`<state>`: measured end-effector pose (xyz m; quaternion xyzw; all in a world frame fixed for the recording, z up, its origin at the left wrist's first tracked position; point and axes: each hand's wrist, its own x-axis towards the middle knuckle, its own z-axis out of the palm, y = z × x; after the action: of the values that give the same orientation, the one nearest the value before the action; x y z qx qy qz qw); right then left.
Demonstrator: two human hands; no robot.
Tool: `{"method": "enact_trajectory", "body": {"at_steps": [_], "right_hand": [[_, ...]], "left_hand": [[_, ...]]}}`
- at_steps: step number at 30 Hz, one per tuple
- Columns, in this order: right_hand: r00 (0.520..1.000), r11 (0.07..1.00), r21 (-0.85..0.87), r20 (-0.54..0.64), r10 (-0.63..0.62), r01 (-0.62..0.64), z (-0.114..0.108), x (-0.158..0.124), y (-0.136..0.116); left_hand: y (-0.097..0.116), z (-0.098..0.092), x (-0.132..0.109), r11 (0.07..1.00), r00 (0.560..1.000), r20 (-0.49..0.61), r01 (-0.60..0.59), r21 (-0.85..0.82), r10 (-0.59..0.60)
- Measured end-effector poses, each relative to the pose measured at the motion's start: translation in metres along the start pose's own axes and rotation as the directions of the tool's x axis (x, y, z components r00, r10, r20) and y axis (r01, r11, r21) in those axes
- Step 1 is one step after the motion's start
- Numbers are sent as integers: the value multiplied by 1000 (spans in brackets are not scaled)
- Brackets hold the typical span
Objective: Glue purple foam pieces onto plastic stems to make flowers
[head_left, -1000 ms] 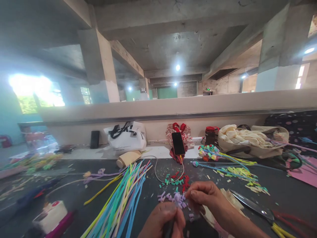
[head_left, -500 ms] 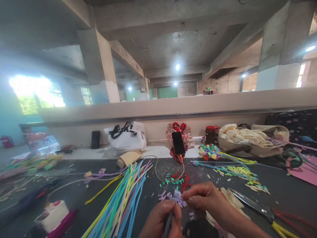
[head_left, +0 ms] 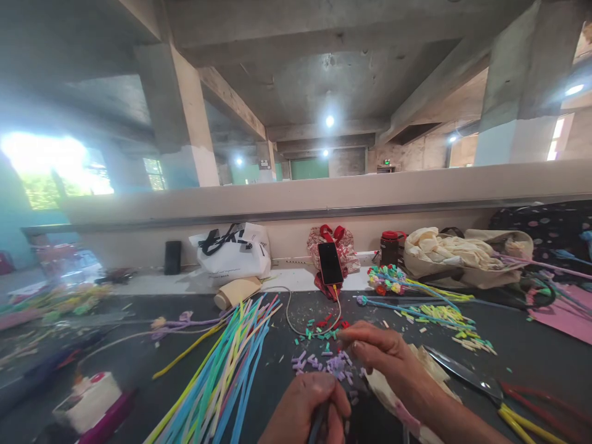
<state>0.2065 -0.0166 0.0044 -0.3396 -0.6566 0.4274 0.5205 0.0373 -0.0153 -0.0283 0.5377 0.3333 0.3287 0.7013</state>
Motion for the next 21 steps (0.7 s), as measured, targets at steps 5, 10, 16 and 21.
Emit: {"method": "enact_trajectory", "body": {"at_steps": [5, 10, 16, 21], "right_hand": [[978, 976, -97, 92, -185, 194, 4, -2, 8], [975, 973, -102, 101, -197, 207, 6, -2, 14], [972, 966, -130, 105, -211, 223, 6, -2, 12], [972, 965, -132, 100, -213, 225, 7, -3, 13]], "left_hand": [[-3, 1, -1, 999, 1000, 3, -15, -53, 15], [-4, 1, -1, 994, 998, -12, -58, -92, 57], [-1, -2, 3, 996, 1000, 30, 1, -87, 1], [-2, -3, 6, 999, 997, 69, -11, -49, 15]]}}
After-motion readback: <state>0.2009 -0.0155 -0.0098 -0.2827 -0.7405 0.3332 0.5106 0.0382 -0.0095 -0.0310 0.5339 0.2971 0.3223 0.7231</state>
